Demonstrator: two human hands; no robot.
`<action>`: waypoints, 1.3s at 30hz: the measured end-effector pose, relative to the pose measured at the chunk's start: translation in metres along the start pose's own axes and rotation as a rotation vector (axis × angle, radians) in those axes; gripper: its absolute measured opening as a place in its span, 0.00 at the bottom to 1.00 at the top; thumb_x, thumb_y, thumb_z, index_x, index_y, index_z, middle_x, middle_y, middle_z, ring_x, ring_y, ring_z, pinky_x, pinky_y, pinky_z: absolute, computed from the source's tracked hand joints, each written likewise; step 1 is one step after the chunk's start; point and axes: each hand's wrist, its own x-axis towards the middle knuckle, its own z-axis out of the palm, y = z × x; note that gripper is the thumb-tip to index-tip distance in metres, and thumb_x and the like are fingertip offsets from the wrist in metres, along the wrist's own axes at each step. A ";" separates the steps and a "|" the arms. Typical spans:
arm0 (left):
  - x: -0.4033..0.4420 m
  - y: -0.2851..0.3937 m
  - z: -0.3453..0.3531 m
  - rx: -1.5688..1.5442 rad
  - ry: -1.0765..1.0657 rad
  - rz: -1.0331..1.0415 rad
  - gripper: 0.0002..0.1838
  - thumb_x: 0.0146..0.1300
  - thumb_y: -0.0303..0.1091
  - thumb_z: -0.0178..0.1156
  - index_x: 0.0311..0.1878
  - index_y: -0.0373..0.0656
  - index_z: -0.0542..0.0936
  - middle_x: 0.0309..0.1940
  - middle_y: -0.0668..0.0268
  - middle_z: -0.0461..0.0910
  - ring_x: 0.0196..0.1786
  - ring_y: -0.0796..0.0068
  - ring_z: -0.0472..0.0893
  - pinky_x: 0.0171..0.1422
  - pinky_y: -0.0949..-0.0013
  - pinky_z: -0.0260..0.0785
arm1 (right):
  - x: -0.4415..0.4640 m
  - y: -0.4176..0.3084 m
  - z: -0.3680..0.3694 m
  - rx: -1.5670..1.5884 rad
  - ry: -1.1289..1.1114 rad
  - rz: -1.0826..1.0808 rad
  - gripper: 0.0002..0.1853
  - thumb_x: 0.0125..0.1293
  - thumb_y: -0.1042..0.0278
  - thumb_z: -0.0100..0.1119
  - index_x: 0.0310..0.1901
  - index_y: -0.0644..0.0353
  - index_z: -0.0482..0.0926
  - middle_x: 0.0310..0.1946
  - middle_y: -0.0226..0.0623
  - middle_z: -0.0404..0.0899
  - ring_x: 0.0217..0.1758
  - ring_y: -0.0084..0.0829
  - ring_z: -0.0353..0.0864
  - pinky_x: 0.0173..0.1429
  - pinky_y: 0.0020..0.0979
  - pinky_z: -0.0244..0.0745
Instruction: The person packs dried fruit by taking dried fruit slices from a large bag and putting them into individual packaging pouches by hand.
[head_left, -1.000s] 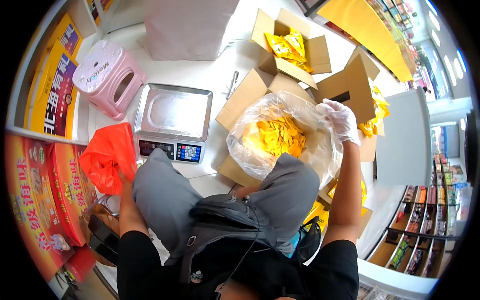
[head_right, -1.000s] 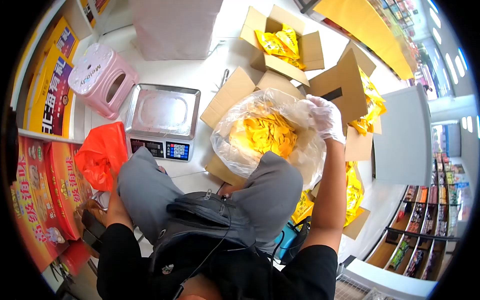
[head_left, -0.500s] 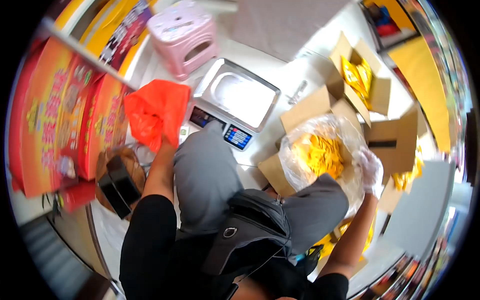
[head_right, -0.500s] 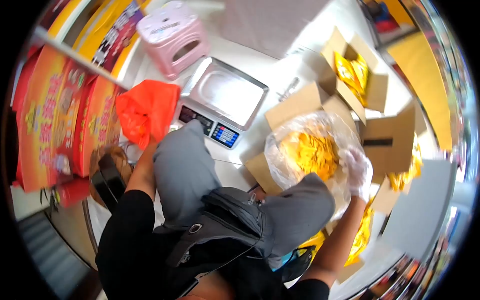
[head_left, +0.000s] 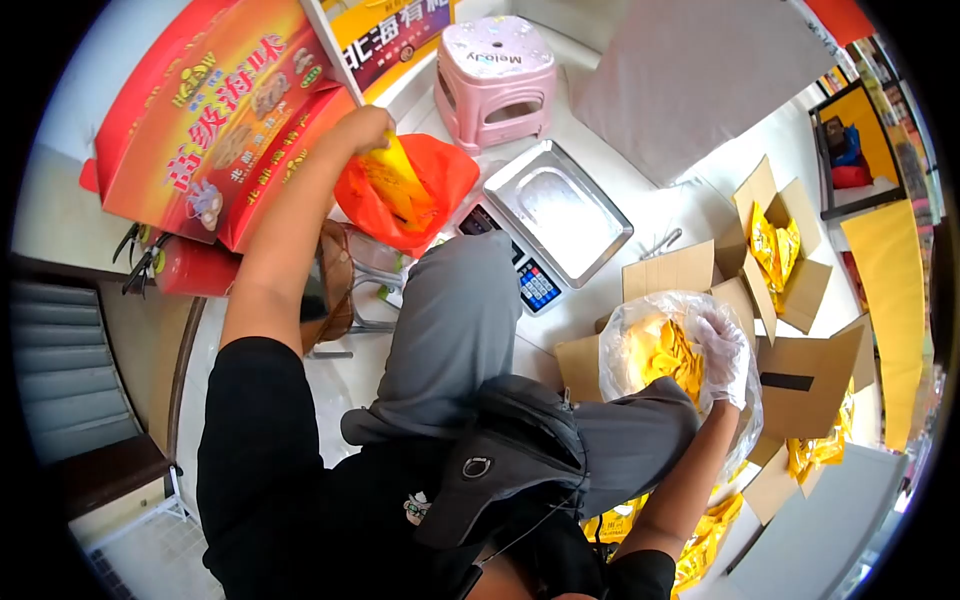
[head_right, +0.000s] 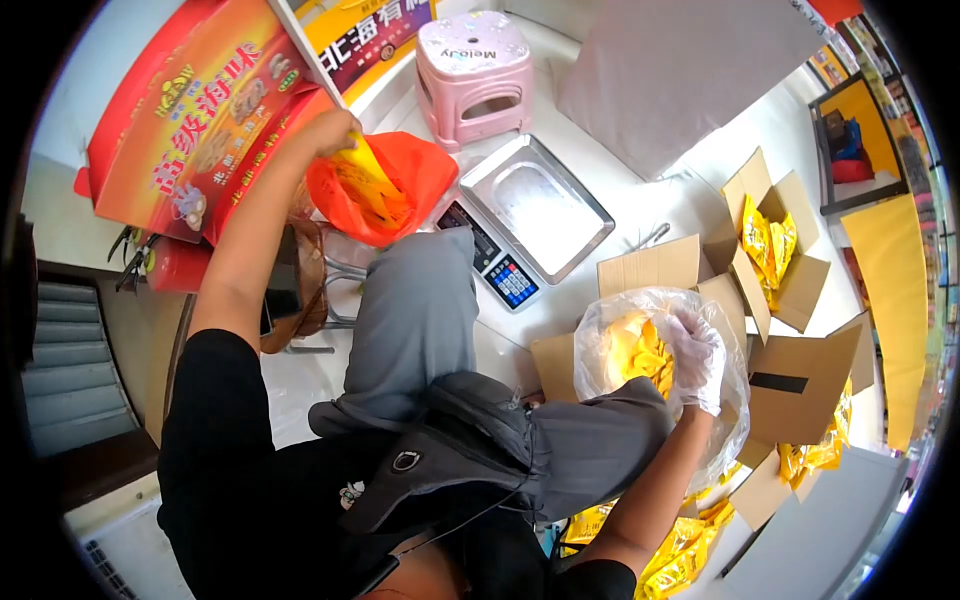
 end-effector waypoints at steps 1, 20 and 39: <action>-0.011 0.008 -0.022 0.010 0.012 -0.009 0.10 0.54 0.31 0.67 0.39 0.39 0.83 0.36 0.52 0.83 0.42 0.52 0.83 0.49 0.57 0.74 | 0.002 -0.002 0.002 0.099 -0.052 -0.026 0.19 0.63 0.71 0.61 0.54 0.71 0.78 0.46 0.39 0.82 0.46 0.27 0.81 0.53 0.27 0.75; 0.000 0.244 -0.124 -0.662 0.979 0.480 0.15 0.65 0.34 0.61 0.51 0.36 0.78 0.42 0.63 0.83 0.43 0.74 0.80 0.51 0.73 0.71 | -0.015 -0.106 0.160 1.064 -0.578 -0.129 0.22 0.61 0.61 0.61 0.56 0.57 0.72 0.48 0.33 0.80 0.52 0.32 0.79 0.56 0.41 0.74; -0.002 0.372 0.018 -1.167 -0.076 0.307 0.18 0.64 0.44 0.64 0.35 0.35 0.82 0.26 0.69 0.82 0.25 0.84 0.76 0.30 0.77 0.68 | -0.010 -0.072 0.103 0.259 -0.271 -0.374 0.24 0.61 0.57 0.67 0.57 0.56 0.77 0.38 0.32 0.83 0.39 0.21 0.78 0.46 0.28 0.73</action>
